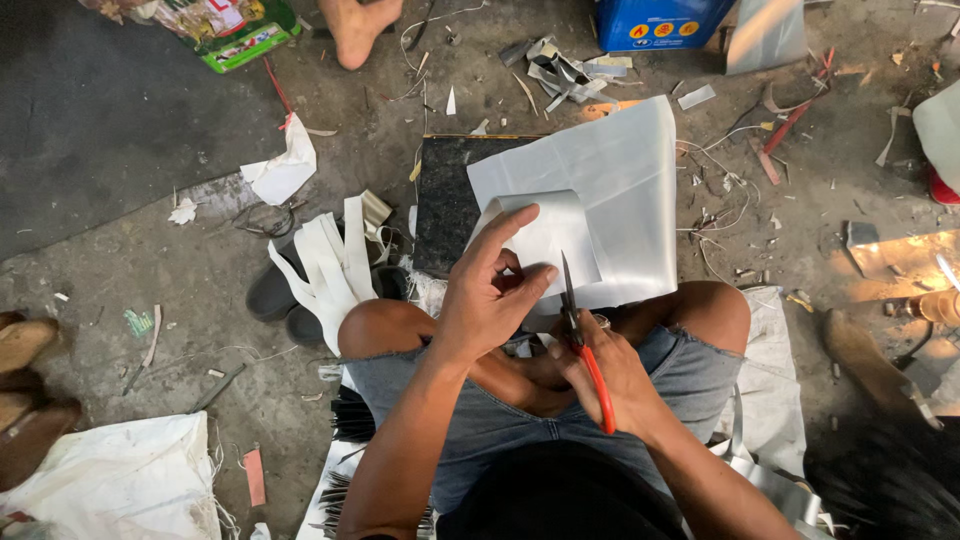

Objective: The person sits on the floor and uses red-handled scissors to cut a large sheet of white material into strips. They repeatedly cut the material, drop the cut pieces onto a pile on the floor, and reposition the remaining sheet to continue cutting.

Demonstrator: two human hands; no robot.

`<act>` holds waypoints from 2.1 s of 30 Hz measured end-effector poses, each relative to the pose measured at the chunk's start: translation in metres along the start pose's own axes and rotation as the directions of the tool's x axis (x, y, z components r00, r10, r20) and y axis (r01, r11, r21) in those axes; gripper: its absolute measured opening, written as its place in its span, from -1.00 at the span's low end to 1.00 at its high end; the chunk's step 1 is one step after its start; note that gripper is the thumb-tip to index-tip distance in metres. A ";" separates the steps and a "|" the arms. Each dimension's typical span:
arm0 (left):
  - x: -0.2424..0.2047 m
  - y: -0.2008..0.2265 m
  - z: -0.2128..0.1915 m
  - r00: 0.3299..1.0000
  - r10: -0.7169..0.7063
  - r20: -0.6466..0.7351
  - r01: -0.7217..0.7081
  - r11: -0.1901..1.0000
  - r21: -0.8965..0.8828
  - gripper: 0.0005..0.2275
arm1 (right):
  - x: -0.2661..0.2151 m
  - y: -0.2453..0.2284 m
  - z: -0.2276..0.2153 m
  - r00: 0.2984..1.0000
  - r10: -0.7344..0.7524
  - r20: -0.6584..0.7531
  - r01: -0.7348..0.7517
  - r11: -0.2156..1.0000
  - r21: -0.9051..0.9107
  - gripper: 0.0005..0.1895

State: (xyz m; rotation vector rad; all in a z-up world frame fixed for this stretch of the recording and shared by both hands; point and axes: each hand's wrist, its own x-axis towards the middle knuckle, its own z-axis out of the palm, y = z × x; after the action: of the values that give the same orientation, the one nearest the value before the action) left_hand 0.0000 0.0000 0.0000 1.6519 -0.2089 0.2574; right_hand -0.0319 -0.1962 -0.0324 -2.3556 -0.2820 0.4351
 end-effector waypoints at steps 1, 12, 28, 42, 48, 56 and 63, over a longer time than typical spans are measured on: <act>0.000 0.000 0.001 1.000 0.000 0.002 0.000 1.000 -0.013 -0.43 | 0.000 0.000 0.000 1.000 -0.010 -0.008 0.010 1.000 0.006 -0.45; 0.002 0.003 0.002 0.998 0.052 0.027 -0.053 0.998 0.037 -0.46 | -0.002 -0.001 -0.003 0.999 0.038 -0.024 -0.038 0.999 -0.002 -0.63; 0.008 -0.024 -0.007 0.918 -0.386 0.091 0.364 0.730 -0.579 -0.37 | -0.013 0.003 -0.001 0.999 -0.031 -0.018 0.035 0.977 0.212 -0.80; -0.001 0.002 0.005 0.992 -0.014 0.129 0.039 0.980 -0.193 -0.30 | 0.008 0.008 -0.006 0.957 -0.273 -0.095 0.282 0.954 0.103 -0.58; 0.000 0.003 0.005 0.991 -0.015 0.136 0.041 0.981 -0.192 -0.29 | 0.005 0.006 -0.004 0.977 -0.193 -0.090 0.204 0.969 0.138 -0.73; 0.009 -0.009 -0.007 0.989 -0.122 0.082 0.143 0.929 -0.342 -0.35 | -0.003 0.014 0.006 0.992 -0.113 -0.052 0.121 0.978 0.168 -0.72; 0.010 0.005 0.000 0.995 -0.075 0.060 0.082 0.988 -0.132 -0.38 | 0.003 0.015 0.011 0.996 -0.019 -0.083 0.028 0.994 0.108 -0.70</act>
State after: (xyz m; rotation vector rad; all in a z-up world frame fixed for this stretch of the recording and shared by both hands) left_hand 0.0082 -0.0001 0.0076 1.5311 -0.1980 0.1354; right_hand -0.0323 -0.1995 -0.0510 -2.2543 -0.2416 0.3336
